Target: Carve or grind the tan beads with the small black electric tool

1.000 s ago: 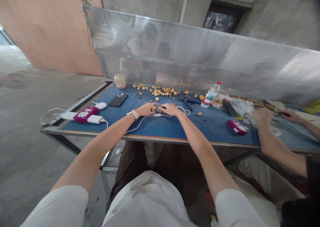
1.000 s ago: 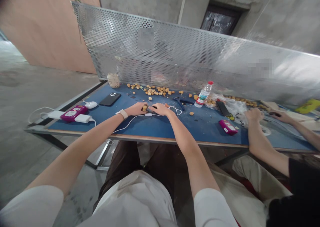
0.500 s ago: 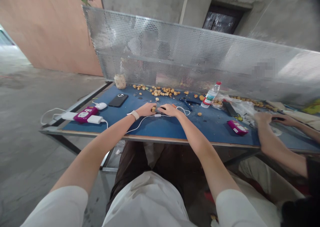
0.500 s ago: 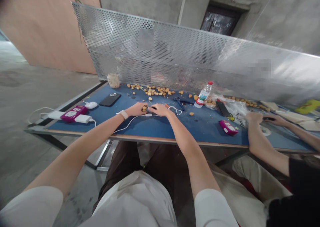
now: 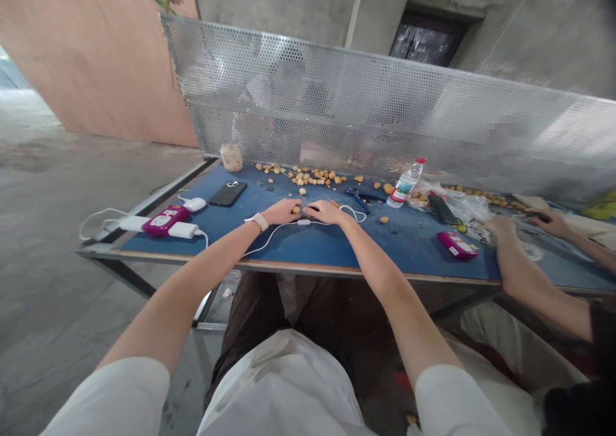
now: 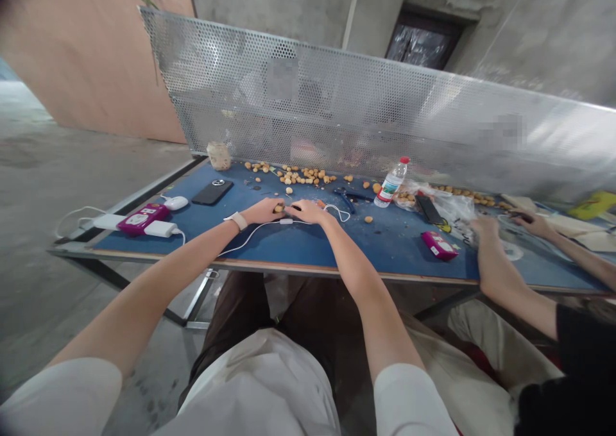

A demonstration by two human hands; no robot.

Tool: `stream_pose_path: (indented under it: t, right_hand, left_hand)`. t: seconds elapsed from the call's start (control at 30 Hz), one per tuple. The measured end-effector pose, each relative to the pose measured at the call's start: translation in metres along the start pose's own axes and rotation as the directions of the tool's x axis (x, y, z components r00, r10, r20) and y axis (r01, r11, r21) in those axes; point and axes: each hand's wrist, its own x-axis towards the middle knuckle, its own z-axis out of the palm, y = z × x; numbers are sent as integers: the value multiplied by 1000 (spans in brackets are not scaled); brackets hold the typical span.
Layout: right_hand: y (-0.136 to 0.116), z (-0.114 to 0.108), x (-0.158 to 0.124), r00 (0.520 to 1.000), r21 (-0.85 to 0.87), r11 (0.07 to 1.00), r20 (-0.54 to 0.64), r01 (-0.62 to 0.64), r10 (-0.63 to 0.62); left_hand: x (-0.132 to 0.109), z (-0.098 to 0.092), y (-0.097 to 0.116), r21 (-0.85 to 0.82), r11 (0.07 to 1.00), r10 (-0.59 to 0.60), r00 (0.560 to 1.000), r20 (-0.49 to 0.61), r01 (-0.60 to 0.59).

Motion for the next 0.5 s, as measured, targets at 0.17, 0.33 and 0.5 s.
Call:
stream_pose_path:
  t: [0.17,0.33,0.5]
  right_hand:
    - [-1,0,-2,1000,10,1000,-6,-14,14]
    - [-2,-1,-3,1000,19,1000,7,-2,2]
    - [-1,-1,-2,1000,30,999,22,17,-18]
  left_hand:
    - [0,-1,1,21,1000,-19,1000,20,19]
    - [1,-2,2,34,999,-23,1000,19,22]
    - [0,-2,2,51,998,-30,999,27,29]
